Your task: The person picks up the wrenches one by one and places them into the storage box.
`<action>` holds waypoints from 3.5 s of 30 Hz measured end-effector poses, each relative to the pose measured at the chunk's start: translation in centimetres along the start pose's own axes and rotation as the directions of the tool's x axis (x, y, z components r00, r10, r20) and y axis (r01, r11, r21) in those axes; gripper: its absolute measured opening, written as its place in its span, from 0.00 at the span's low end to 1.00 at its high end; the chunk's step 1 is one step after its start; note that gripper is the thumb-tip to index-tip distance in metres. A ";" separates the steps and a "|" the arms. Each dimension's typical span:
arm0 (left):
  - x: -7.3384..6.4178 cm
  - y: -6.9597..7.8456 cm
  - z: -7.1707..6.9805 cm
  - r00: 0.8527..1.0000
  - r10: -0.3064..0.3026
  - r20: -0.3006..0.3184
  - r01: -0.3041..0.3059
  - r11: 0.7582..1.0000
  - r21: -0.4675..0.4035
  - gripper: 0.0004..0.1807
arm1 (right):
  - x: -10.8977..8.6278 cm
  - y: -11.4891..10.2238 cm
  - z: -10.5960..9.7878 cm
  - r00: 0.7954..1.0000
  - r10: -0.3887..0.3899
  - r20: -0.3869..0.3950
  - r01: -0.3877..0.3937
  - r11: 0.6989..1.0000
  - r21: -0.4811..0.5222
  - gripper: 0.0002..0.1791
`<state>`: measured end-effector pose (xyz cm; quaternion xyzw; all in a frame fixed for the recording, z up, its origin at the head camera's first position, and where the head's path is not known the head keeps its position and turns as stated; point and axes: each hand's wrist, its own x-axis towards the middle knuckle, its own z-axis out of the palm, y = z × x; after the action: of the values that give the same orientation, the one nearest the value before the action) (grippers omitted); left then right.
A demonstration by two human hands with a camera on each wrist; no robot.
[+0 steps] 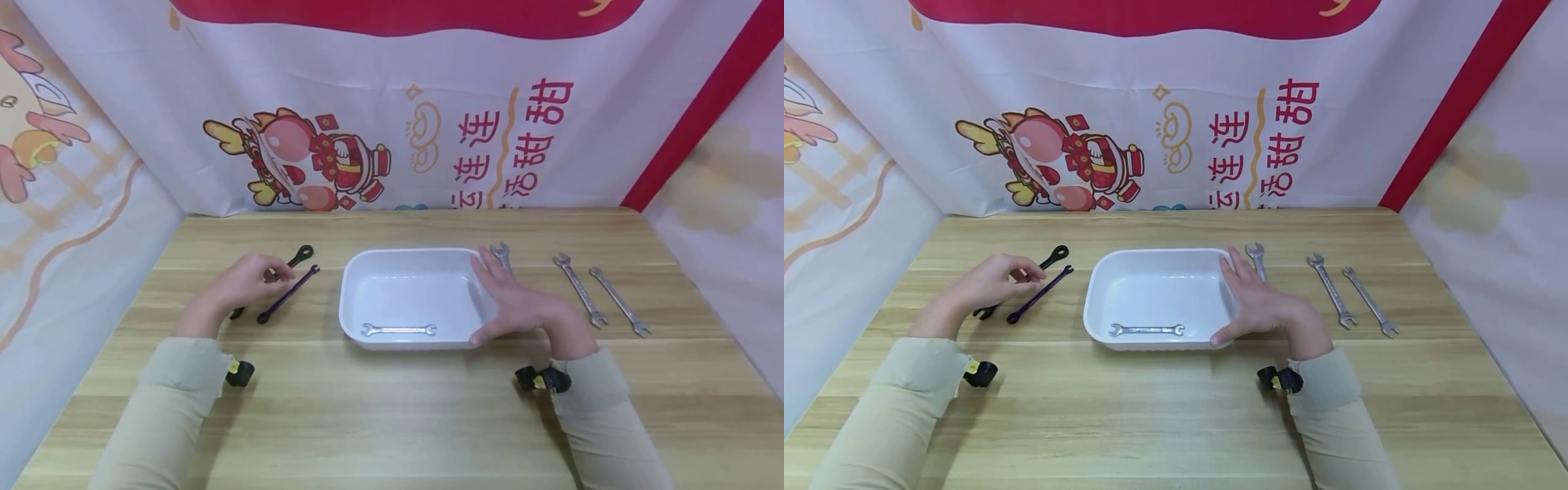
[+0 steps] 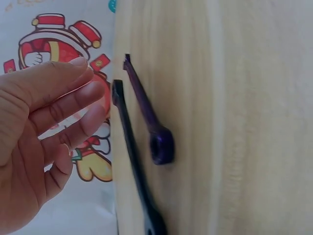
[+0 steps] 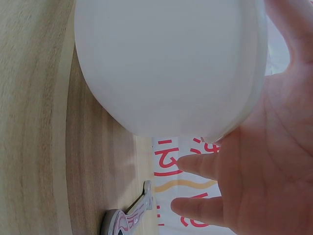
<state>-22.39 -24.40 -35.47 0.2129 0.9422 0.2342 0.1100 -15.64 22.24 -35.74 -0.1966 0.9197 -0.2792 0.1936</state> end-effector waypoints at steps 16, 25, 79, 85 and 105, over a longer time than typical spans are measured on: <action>0.5 -1.7 1.2 0.999 -0.037 0.001 0.037 0.999 0.028 0.11 | 0.0 0.1 0.1 1.000 0.001 0.002 -0.001 1.000 0.010 0.79; 0.8 -1.9 1.6 0.998 -0.053 0.037 0.053 0.998 0.020 0.11 | 0.0 0.2 0.1 1.000 -0.007 -0.003 0.007 1.000 0.009 0.79; 0.6 -2.0 2.3 0.994 -0.003 0.108 0.009 0.998 -0.055 0.02 | 0.0 0.3 0.1 1.000 -0.010 -0.003 0.010 1.000 -0.019 0.78; 0.2 -1.8 2.1 0.993 0.000 0.117 0.007 0.999 -0.054 0.03 | 0.0 0.1 0.1 1.000 -0.010 -0.006 0.010 1.000 -0.021 0.79; -1.1 -1.3 0.7 0.996 -0.017 0.085 0.021 0.999 -0.047 0.04 | 0.1 0.1 0.1 1.000 -0.004 0.000 0.004 1.000 0.011 0.79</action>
<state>-21.67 -25.67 -36.61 0.2112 0.9327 0.2465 0.1570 -15.68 22.26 -35.87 -0.1975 0.9178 -0.2844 0.1942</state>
